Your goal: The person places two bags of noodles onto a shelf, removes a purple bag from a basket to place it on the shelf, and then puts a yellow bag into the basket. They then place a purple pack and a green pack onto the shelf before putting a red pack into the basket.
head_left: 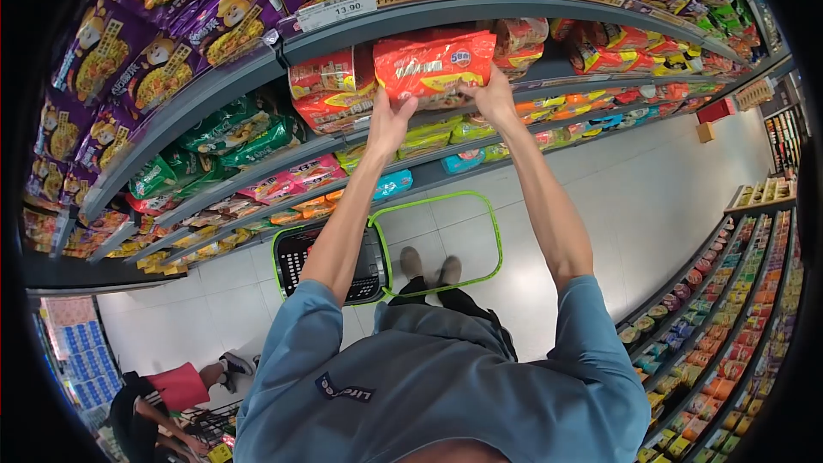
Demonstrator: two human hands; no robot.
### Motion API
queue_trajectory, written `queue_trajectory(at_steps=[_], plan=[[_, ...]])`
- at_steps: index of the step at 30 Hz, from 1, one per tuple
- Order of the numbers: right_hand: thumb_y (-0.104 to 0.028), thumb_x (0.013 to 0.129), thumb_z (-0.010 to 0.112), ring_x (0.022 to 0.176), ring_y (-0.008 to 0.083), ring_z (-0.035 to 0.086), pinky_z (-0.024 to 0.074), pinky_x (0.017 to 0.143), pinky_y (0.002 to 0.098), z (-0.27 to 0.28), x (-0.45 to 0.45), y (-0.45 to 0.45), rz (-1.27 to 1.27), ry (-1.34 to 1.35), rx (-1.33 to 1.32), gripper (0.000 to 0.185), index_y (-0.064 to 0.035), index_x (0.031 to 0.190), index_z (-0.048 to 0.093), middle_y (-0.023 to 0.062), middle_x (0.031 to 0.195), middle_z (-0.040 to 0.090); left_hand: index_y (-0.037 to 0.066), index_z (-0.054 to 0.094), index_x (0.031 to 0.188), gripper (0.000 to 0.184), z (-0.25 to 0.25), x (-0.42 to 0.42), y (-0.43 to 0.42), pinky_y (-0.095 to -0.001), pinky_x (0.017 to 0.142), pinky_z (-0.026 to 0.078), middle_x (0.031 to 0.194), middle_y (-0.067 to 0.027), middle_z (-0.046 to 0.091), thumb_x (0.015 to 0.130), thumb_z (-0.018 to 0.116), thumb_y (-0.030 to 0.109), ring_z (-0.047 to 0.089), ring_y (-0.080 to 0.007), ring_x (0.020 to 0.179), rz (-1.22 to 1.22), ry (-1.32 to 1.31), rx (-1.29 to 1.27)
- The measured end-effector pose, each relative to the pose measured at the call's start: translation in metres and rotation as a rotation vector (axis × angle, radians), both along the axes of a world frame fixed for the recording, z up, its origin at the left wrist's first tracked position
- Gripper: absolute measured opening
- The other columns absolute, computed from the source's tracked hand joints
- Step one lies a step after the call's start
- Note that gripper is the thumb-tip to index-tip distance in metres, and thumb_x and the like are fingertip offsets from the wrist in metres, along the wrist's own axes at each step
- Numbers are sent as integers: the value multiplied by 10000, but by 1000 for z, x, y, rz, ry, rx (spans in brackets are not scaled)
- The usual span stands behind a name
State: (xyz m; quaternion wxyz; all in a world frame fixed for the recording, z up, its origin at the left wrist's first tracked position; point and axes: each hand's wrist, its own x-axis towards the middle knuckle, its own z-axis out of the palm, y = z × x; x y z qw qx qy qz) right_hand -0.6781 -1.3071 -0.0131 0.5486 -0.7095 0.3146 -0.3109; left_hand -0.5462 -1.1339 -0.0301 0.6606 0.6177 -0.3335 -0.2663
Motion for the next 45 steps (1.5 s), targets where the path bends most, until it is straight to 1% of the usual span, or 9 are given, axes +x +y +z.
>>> queue_trajectory(at_steps=[19,22,27,31,38,39,40,44,45], plan=[[-17,801,617,1073,423,544,429,906,444,-75,44,-26,-194,93,-244,458,35,1230,464,254,1144,566,-37,412,1240,544,-49,-8,-66,-442,1000,375,1230,-265,509,774,667,81,476,-394,1188,448,-373,410],[-119,829,629,1069,396,549,421,920,432,-94,36,-24,-230,0,-503,470,29,1241,459,245,1160,561,-78,350,1328,619,-78,-13,-58,-462,1087,294,1306,-300,440,799,618,101,406,-414,1253,519,-575,307],[-24,898,570,1214,258,512,403,993,337,-87,-13,15,-119,-109,-147,501,1,1368,397,202,1297,518,-113,315,1322,577,-70,-66,-3,-455,1087,300,1347,-322,353,847,586,70,320,-471,1293,519,-593,380],[-102,932,541,825,190,607,479,765,317,-177,-103,36,212,148,-27,146,18,989,601,115,888,644,-20,368,1322,559,-97,-118,83,-431,1020,381,1315,-286,374,830,621,63,398,-460,1209,459,-444,543],[-172,818,580,539,275,589,448,522,435,-460,-371,101,610,910,15,297,-68,540,595,108,574,603,-23,407,1286,541,-147,-196,254,-435,999,409,1222,-258,456,824,639,137,456,-426,1169,465,-284,900],[-155,812,589,506,235,580,490,542,435,-482,-409,96,1135,763,-623,219,-107,602,626,86,612,616,-25,410,1284,536,-145,-202,268,-440,993,415,1227,-259,457,831,638,147,465,-426,1162,483,-207,937],[-155,812,589,506,235,580,490,542,435,-485,-423,101,1138,763,-632,219,-107,602,626,86,612,616,-28,412,1282,532,-145,-208,281,-445,987,421,1231,-261,459,837,636,158,474,-426,1155,493,-126,970],[-71,848,526,678,296,621,516,571,488,-486,-447,140,280,1284,882,99,-73,911,602,120,727,582,-1,422,1305,533,-143,-212,320,-424,970,444,1289,-236,427,871,633,226,517,-401,1121,526,-136,978],[-71,848,526,678,296,621,516,571,488,-490,-436,138,278,1280,876,99,-73,911,602,120,727,582,-29,431,1269,499,-136,-213,326,-443,979,430,1236,-271,458,850,628,157,486,-432,1151,547,-145,938]])
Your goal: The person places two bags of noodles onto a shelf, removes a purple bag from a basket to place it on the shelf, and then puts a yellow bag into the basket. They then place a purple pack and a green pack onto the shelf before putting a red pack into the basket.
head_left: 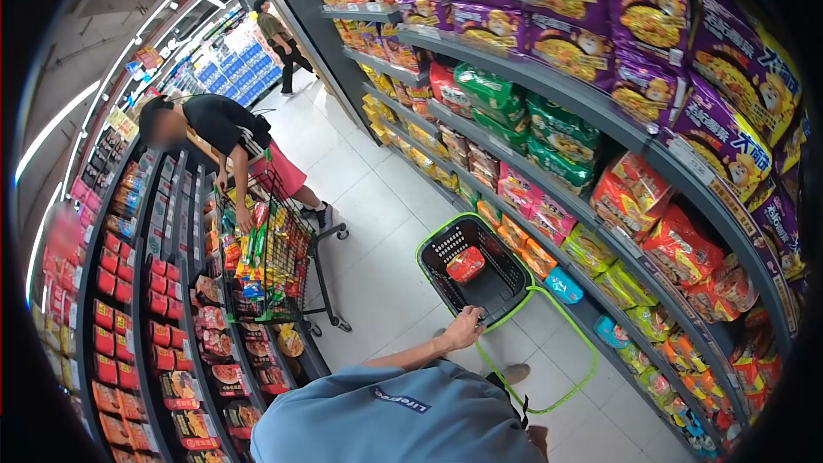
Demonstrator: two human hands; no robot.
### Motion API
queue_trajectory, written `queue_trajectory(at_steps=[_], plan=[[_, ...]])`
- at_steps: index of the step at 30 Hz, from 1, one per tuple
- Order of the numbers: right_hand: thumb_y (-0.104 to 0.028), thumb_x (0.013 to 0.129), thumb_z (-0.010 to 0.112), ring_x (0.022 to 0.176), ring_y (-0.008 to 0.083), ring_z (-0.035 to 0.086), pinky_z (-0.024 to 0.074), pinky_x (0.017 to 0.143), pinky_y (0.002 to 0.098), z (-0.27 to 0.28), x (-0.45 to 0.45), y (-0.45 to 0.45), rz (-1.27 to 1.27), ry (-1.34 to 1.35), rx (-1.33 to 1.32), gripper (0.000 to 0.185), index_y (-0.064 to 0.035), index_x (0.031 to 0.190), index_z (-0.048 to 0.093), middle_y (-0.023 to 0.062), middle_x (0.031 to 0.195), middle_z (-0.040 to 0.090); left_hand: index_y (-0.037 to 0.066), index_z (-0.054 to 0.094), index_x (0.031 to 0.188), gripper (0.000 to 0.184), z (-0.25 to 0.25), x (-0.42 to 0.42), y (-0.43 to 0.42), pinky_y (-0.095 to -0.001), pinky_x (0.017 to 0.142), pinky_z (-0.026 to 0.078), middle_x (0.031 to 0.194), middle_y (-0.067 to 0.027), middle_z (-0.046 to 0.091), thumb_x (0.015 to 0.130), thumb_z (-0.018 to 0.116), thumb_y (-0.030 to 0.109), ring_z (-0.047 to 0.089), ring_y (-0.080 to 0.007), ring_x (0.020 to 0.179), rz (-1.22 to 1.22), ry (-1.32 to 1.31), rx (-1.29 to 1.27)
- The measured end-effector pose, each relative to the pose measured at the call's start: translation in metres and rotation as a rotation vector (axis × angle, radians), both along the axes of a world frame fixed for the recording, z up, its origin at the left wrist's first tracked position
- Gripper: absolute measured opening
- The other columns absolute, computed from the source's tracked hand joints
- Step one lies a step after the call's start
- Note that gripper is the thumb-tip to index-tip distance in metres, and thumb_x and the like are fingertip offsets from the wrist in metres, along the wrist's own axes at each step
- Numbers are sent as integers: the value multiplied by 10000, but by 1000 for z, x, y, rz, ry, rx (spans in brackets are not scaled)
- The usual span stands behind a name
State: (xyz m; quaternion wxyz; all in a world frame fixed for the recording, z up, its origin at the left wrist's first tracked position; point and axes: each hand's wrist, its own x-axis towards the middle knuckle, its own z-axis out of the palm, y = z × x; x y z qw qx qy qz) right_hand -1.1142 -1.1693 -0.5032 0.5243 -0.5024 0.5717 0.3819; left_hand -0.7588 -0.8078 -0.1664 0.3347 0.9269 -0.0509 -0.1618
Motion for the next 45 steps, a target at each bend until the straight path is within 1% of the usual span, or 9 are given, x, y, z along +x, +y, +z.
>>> queue_trajectory(at_steps=[2,5,10,17,19,20,27,31,45], plan=[[-55,782,570,524,230,580,476,456,357,-7,32,-11,529,-907,-177,115,-80,887,610,73,643,570,-31,440,1263,490,7,2,18,-441,978,431,1239,-267,458,852,627,159,484,-430,1153,-29,-8,-33],[-88,846,573,522,147,546,404,380,283,107,148,48,-138,-477,-246,38,-86,876,596,33,659,566,-31,460,1250,476,13,4,55,-433,984,429,1251,-263,455,860,626,185,482,-427,1159,-74,32,-84],[-150,917,526,600,152,580,458,473,282,169,233,136,-52,-591,-324,136,-43,930,609,50,739,601,-9,467,1264,485,-9,-1,135,-429,998,422,1269,-266,459,869,622,226,489,-418,1168,-51,-42,-103],[-116,852,565,641,164,617,524,606,314,93,206,204,497,-878,-678,165,-10,890,686,112,734,651,27,523,1235,467,-32,-11,229,-436,981,430,1215,-248,525,849,645,260,516,-401,1141,-9,-42,-69],[-188,872,523,575,187,613,498,546,351,70,172,205,1026,-815,-907,247,-44,723,658,94,621,621,25,538,1220,465,-23,-8,241,-427,982,431,1206,-233,541,842,655,270,522,-379,1144,3,3,-82],[-175,863,526,554,194,617,492,526,361,80,156,216,532,-721,-687,276,-45,636,615,72,583,607,17,557,1189,433,-23,-4,246,-422,976,437,1191,-232,553,838,658,250,528,-377,1135,-35,-53,-68],[-138,809,548,503,138,577,405,389,280,141,92,236,-7,-279,-292,149,-70,697,620,37,628,593,3,593,1141,376,-19,7,247,-440,927,455,1122,-274,583,843,656,223,565,-404,1065,-19,51,-44],[-228,855,579,668,160,630,464,519,325,137,100,243,-44,-327,-253,191,-97,974,651,52,825,650,5,595,1137,374,-28,18,246,-448,901,464,1089,-302,584,846,657,232,575,-427,1030,-69,110,4],[-199,868,565,657,126,620,414,470,247,107,176,213,69,-477,-247,180,-87,974,659,36,794,628,19,603,1100,349,-63,79,241,-463,849,483,1007,-295,612,845,661,252,592,-441,966,-92,94,106]])
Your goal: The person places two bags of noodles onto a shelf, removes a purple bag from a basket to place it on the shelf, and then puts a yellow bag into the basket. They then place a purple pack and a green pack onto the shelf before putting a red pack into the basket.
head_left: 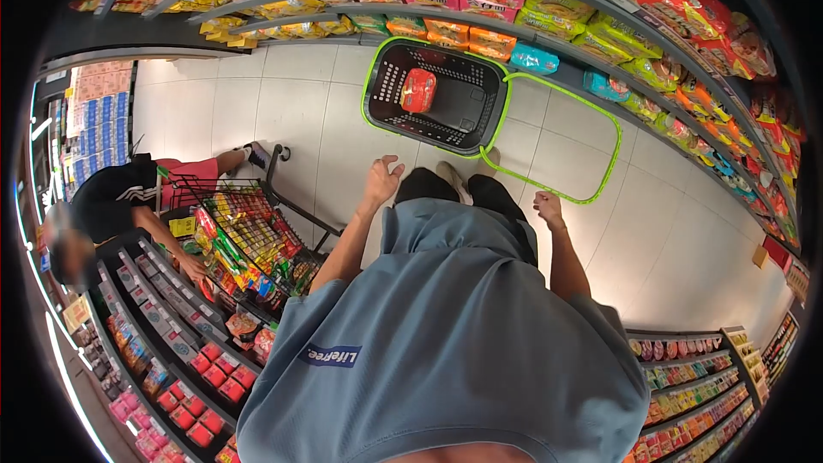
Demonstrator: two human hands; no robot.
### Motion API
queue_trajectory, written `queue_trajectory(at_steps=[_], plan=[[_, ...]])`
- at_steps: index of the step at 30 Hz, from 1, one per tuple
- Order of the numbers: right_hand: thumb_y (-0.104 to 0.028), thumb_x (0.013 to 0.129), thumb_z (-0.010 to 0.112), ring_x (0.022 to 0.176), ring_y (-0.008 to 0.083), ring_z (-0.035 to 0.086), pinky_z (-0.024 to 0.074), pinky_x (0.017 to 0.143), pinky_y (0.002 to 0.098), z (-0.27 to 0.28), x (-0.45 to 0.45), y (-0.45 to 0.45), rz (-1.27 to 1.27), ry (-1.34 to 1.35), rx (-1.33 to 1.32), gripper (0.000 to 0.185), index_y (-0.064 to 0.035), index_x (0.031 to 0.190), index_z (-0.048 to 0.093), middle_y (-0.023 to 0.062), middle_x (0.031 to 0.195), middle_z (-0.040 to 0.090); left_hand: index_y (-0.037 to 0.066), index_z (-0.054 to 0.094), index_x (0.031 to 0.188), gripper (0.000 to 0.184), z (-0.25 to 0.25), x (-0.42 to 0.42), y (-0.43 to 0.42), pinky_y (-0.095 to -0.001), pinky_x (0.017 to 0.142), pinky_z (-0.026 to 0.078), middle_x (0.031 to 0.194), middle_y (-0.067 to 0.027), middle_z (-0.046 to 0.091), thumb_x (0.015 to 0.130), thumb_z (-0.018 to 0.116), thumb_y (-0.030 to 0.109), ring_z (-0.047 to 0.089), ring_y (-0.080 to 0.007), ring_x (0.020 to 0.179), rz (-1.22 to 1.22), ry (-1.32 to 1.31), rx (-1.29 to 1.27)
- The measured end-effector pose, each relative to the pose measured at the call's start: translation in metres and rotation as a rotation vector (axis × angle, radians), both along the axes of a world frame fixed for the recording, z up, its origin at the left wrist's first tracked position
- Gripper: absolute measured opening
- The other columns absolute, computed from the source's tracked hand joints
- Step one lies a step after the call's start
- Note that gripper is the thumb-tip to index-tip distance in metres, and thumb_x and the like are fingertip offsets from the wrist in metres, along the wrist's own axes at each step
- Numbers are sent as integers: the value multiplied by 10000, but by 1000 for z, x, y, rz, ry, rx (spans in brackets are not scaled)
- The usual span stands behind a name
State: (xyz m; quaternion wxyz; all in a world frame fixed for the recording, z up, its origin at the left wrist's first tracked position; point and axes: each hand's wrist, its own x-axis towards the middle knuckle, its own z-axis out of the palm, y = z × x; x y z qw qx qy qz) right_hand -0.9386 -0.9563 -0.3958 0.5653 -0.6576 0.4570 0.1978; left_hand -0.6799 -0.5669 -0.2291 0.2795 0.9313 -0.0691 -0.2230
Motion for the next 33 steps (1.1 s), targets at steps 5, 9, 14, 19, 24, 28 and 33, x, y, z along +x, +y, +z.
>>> queue_trajectory(at_steps=[5,9,14,19,24,28,33], plan=[[-230,899,578,689,121,627,429,492,248,14,16,-16,-56,45,1,220,-75,1045,636,40,825,633,31,612,1096,355,-27,22,17,-470,833,492,980,-287,625,843,666,274,601,-442,951,-8,72,80],[-306,925,587,776,149,651,478,596,274,23,20,-5,-144,61,-2,289,-84,1107,617,54,907,655,9,622,1071,365,-62,59,24,-452,852,491,999,-289,633,831,664,281,606,-418,979,-86,182,122],[-304,934,563,845,164,650,502,675,305,34,20,41,-211,108,-35,321,-75,1154,611,82,971,670,8,629,1057,350,-148,112,30,-452,857,493,987,-269,646,816,663,259,614,-407,976,-277,257,180],[-250,941,573,637,126,616,488,569,261,12,40,138,-253,119,3,233,-45,1017,655,58,748,657,15,643,1038,317,-230,172,16,-440,854,500,983,-226,663,818,653,243,624,-384,969,-400,263,226],[-258,917,615,597,174,599,473,568,337,-9,67,237,-98,171,-53,272,0,832,619,121,668,621,18,649,1023,314,-332,209,2,-417,866,504,1007,-212,664,843,611,271,628,-361,990,-280,337,221],[-261,907,624,576,290,601,448,541,370,-27,77,291,26,177,-95,288,-7,779,585,178,654,591,14,643,1008,353,-385,211,-13,-427,864,506,1057,-184,663,857,600,330,631,-338,1013,-318,402,380],[-259,906,606,612,398,583,435,515,456,-35,94,304,249,193,-298,246,-64,761,570,173,649,572,67,591,1159,616,-467,202,-34,-382,817,507,1056,-108,657,795,612,564,645,-243,1008,-294,529,724]])
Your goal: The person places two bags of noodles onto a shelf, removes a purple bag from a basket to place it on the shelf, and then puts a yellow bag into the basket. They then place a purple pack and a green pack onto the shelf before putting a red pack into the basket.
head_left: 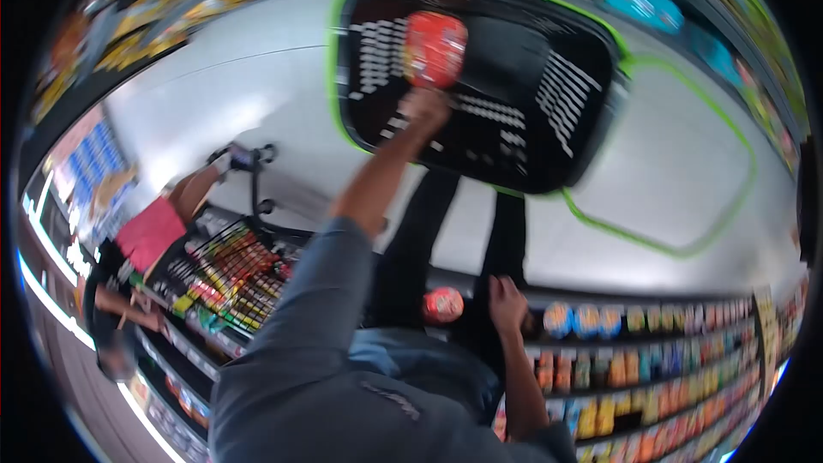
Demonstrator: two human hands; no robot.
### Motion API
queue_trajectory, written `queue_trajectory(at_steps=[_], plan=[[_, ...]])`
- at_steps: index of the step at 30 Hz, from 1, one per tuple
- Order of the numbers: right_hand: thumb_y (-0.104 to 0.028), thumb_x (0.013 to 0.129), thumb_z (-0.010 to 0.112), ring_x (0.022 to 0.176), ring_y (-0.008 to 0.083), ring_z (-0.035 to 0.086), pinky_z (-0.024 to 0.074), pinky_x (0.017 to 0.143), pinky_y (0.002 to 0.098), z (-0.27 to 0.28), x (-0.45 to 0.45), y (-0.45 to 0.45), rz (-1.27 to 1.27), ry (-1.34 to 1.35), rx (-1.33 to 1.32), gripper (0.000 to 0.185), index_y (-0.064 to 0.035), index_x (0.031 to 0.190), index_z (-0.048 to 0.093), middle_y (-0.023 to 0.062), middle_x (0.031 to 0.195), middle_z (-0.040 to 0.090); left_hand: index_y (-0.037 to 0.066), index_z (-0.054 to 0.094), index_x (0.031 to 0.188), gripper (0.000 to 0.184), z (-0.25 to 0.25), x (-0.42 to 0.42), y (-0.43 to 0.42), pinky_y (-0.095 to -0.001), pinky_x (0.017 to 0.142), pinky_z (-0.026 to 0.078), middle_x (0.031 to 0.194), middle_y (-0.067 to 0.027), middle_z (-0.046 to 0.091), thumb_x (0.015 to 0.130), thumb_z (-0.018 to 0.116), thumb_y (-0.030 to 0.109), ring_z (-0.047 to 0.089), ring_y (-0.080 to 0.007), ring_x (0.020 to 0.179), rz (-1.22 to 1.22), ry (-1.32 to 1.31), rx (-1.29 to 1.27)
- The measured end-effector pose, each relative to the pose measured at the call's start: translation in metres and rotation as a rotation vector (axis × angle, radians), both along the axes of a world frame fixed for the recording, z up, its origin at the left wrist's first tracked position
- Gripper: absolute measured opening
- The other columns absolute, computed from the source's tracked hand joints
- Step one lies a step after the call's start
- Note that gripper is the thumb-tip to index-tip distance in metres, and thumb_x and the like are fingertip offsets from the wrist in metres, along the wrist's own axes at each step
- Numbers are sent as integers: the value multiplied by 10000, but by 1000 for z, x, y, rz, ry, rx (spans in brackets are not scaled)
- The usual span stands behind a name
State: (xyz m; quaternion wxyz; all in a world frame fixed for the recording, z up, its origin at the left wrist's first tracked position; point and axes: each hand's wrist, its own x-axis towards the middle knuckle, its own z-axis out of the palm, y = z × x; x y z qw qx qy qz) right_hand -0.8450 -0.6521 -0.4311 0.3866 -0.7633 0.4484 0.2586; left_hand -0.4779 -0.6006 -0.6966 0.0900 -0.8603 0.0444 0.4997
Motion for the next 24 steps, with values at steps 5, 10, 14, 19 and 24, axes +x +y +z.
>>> queue_trajectory(at_steps=[5,10,14,19,24], plan=[[-129,891,612,606,355,590,453,523,409,-10,10,-11,54,-166,-106,149,-34,783,572,151,678,574,2,336,1402,777,-56,-1,-16,-553,719,497,1359,-267,432,856,570,504,531,-478,1087,-384,-53,63],[-100,893,609,555,336,561,416,489,389,-15,16,-33,67,-202,-125,125,-11,809,582,161,678,569,3,511,1269,391,-129,-10,-8,-593,616,504,1218,-261,549,925,417,164,577,-499,979,-615,-334,79],[-127,905,601,558,313,550,413,497,373,-17,19,-51,76,-259,-147,156,-7,808,580,149,672,570,82,593,1201,337,-102,4,1,-558,647,512,1103,-132,643,905,475,190,623,-348,987,-463,-200,33],[-217,925,599,685,364,620,497,586,403,0,38,-85,127,-268,-124,213,-12,905,654,169,813,653,146,699,1025,240,-94,19,5,-429,679,555,1002,-90,687,854,554,234,672,-256,924,-263,-217,-221],[-228,922,609,699,373,631,505,593,405,2,43,-109,132,-333,-99,214,-19,920,653,208,838,656,119,720,807,188,73,47,-39,-392,702,560,816,-83,709,832,570,231,697,-233,812,-600,-124,-349]])
